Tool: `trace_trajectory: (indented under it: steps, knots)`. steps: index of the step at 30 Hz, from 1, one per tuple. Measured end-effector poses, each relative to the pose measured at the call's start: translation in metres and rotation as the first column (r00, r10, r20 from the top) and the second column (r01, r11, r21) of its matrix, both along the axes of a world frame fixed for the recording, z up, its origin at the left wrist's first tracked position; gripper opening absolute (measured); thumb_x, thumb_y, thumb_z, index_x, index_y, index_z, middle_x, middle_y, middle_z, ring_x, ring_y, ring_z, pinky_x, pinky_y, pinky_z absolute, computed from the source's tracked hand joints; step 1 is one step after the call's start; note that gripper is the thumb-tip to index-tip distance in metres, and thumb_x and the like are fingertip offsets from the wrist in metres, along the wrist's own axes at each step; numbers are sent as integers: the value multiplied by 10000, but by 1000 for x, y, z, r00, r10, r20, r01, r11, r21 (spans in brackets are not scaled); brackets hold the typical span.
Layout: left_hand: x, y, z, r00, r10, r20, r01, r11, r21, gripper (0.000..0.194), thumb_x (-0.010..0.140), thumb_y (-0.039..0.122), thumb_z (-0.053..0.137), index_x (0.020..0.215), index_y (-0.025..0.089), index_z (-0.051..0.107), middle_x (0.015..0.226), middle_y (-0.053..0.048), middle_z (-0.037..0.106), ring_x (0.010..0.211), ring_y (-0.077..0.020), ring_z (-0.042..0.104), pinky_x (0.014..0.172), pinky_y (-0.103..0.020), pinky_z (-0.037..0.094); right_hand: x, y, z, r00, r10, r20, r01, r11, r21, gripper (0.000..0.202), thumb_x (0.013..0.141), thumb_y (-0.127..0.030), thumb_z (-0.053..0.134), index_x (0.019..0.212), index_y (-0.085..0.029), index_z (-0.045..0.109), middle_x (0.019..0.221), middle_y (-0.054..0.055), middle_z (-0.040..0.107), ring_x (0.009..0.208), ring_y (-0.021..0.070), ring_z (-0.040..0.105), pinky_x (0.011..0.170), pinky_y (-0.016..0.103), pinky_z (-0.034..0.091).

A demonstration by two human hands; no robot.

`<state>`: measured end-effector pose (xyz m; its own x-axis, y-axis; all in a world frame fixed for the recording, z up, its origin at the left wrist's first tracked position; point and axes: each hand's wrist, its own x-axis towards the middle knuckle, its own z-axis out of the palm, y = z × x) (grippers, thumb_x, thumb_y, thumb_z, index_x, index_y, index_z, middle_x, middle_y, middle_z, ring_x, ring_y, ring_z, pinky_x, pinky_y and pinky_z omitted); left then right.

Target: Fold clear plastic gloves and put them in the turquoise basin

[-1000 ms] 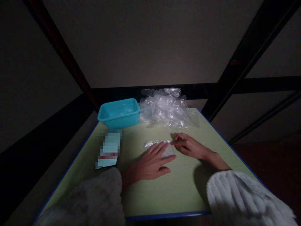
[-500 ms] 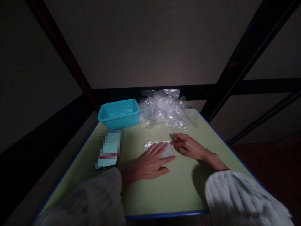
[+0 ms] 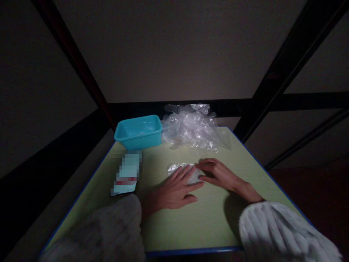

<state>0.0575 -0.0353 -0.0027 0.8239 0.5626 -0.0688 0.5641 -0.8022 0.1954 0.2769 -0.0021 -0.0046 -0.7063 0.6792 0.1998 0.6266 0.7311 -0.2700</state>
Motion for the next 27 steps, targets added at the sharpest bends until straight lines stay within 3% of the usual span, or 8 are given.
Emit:
trace_trajectory:
  steps: [9,13,17,22,27]
  knots:
    - [-1,-1,-3,999,-4,47,3,1000,11,536,874,435,524,1367,288,373,1516,-114,115,1373,-346,99,1091,-505,166,-1,-1,-1,991,-96,89,94,995,20,538,770,-474,625,1217,-181,564,1154,162,622,1123,287,545,946,453,415]
    - [1,0,-2,1000,-6,16,5,1000,8,645,846,457,561,1406,303,280,1512,-137,102,1368,-356,98,1083,-519,174,1,-1,-5,989,-108,98,108,994,11,603,737,-506,643,1235,-182,539,1172,156,610,1152,285,523,1004,488,344]
    - [1,0,-5,999,42,17,-43,998,46,726,841,496,539,1425,188,237,1491,-201,151,1369,-341,112,1082,-483,213,1,-1,-6,989,-124,83,125,992,2,704,671,-586,651,1236,-184,529,1188,150,600,1160,294,514,1015,502,319]
    - [-2,-2,-17,990,117,75,-127,982,143,753,871,547,433,1389,28,262,1462,-238,223,1370,-319,145,1093,-435,229,-1,0,-2,987,-123,99,126,992,-22,740,648,-571,679,1249,-175,510,1197,149,598,1155,303,517,1014,510,316]
    - [-4,-3,-27,980,179,90,-196,953,233,670,909,526,353,1361,33,314,1450,-218,277,1360,-302,208,1086,-430,253,-2,0,-2,988,-124,90,128,991,-36,751,646,-549,696,1266,-178,493,1215,143,593,1160,309,512,1018,517,308]
